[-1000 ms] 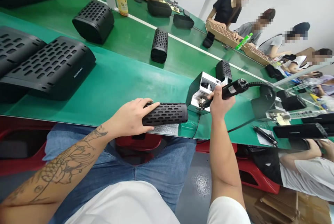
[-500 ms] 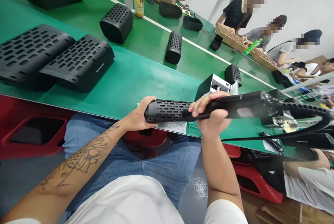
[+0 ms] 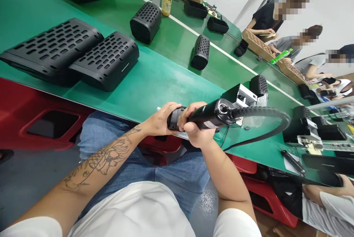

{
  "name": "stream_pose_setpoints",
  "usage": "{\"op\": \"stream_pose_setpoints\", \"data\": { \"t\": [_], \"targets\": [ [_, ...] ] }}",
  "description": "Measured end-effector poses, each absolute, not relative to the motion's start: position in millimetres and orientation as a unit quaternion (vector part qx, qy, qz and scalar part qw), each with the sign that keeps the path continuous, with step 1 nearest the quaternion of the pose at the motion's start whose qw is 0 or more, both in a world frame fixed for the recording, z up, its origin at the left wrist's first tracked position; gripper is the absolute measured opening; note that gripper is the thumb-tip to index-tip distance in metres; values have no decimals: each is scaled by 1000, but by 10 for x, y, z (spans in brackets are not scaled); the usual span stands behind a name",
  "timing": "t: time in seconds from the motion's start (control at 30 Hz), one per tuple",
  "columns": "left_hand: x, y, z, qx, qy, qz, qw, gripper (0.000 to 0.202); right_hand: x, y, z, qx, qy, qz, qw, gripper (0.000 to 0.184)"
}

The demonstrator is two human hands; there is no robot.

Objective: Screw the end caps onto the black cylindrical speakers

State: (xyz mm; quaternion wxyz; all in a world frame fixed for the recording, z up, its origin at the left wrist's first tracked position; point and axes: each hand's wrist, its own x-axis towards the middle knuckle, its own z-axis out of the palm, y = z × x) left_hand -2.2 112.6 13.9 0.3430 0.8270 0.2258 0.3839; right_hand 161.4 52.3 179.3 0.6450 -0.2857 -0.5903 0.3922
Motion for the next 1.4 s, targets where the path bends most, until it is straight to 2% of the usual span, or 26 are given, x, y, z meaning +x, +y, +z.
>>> {"op": "stream_pose_setpoints", "data": {
  "t": [0.4,0.67,0.77,0.87,0.93,1.03,1.2,1.4],
  "targets": [
    [-32,1116,210,826,255,371,338,113,1770,570,1669,-251,-616,465,584,45],
    [-109,1118,264,835,276,332,340,119,1743,590,1629,-283,-595,474,584,54],
    [-232,1141,297,835,292,302,356,113,2015,565,1875,-309,-561,402,655,61],
    [-310,1257,323,807,347,316,359,107,2663,532,2121,-390,-510,243,727,63],
    [-221,1441,357,774,391,347,357,108,3182,541,2153,-463,-474,142,736,62],
    [303,1891,465,728,427,414,342,112,3793,607,1979,-527,-438,78,724,63],
    [2063,2701,708,659,447,499,343,118,4028,665,1645,-509,-434,133,731,62],
    [3695,3307,741,627,481,475,386,114,3938,477,1611,-498,-432,169,732,53]
  ]
}}
